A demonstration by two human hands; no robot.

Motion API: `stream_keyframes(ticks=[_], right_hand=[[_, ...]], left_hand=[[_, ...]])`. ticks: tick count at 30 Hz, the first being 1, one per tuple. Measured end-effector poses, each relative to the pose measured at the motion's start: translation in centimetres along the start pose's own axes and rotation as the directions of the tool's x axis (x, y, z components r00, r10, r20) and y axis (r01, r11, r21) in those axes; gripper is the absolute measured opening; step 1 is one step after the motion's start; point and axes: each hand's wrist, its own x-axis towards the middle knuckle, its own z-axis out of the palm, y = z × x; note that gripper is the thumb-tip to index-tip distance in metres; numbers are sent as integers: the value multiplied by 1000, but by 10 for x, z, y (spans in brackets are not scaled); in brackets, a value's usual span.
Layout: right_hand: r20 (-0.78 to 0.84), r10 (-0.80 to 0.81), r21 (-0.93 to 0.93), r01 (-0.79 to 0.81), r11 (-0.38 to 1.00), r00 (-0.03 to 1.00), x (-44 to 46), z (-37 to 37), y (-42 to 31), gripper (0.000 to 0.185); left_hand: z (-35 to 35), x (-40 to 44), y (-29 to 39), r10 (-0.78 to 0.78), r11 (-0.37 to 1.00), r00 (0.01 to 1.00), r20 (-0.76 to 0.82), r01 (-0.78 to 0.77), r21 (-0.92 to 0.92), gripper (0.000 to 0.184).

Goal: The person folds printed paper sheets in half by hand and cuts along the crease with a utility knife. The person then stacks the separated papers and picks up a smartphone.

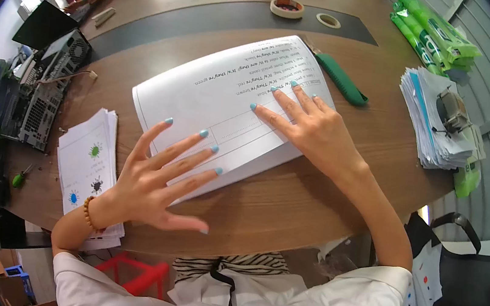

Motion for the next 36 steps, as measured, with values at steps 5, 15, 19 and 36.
stream_keyframes(ticks=[5,15,19,36], right_hand=[[31,37,51,-38,998,999,-16,4,-5,45],[-48,47,173,-38,984,998,4,5,-14,46],[-145,86,120,-69,990,986,22,19,-19,38],[-55,360,434,-303,848,931,59,-41,-18,14]], left_hand=[[19,0,7,-142,961,979,148,172,-215,60],[44,-7,-22,-359,920,931,62,365,-145,54],[39,-6,-35,-300,953,937,-179,284,-107,44],[44,-10,-51,-306,923,951,-52,283,-260,52]])
